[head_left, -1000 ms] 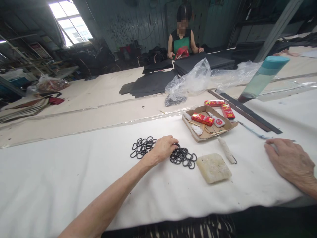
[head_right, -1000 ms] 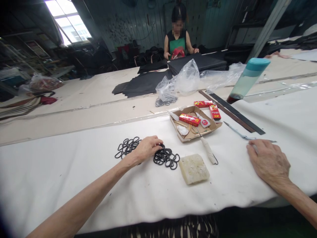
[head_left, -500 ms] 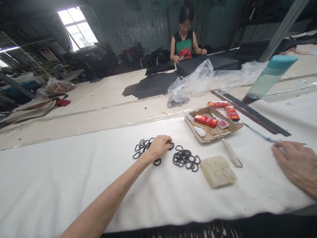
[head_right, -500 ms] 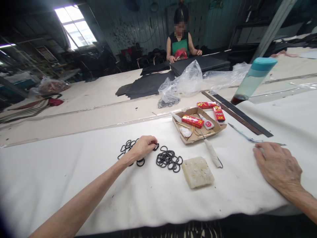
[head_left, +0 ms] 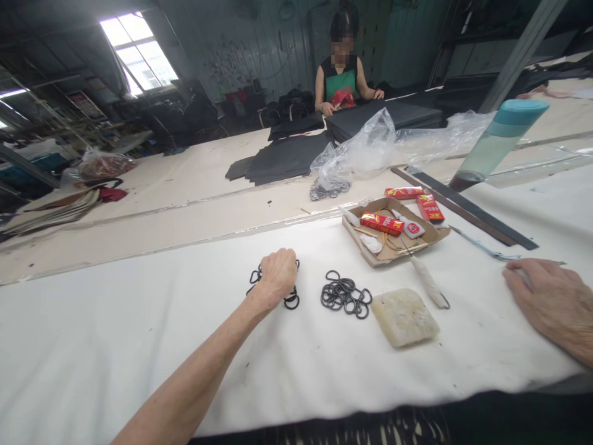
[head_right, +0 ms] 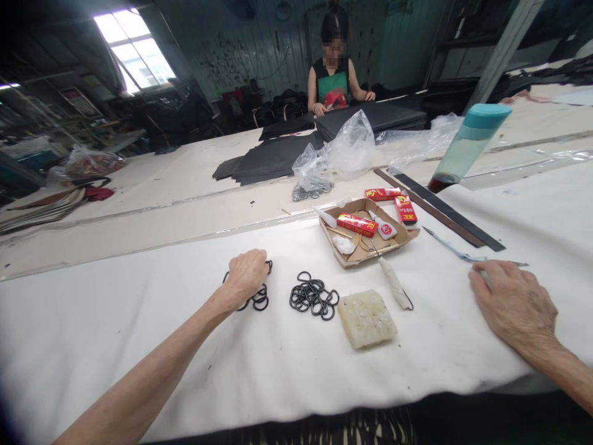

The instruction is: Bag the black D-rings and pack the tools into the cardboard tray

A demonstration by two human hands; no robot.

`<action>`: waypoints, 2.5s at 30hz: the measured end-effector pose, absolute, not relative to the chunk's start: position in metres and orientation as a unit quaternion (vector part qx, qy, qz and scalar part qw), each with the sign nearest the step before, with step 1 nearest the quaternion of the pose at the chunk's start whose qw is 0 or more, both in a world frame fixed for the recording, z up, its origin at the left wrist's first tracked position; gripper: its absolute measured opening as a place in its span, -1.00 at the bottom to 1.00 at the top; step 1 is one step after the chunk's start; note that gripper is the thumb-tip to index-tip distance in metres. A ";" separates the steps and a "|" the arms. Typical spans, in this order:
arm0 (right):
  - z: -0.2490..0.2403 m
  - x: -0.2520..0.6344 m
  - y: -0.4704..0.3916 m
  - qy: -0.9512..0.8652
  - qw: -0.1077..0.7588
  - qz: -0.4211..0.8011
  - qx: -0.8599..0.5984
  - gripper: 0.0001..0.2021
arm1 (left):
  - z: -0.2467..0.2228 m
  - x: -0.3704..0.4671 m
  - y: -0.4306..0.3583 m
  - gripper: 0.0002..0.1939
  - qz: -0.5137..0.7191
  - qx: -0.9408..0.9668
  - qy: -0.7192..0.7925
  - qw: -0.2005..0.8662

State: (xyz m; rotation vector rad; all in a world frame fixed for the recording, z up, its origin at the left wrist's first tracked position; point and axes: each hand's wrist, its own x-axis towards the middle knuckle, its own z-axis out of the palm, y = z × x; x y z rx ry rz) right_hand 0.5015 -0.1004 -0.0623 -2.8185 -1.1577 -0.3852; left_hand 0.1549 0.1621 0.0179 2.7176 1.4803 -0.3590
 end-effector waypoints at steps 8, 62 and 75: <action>-0.053 0.495 -0.097 -0.352 0.032 -0.094 -0.931 -0.55 | 0.022 0.163 0.139 -0.75 -0.057 0.945 0.301 0.117; -0.057 0.496 -0.098 -0.357 0.035 -0.111 -0.927 -0.57 | 0.002 0.155 0.115 -0.78 -0.088 0.917 0.376 0.099; -0.061 0.499 -0.099 -0.367 0.052 -0.138 -0.919 -0.62 | 0.009 0.137 0.129 -0.79 -0.132 0.895 0.427 -0.007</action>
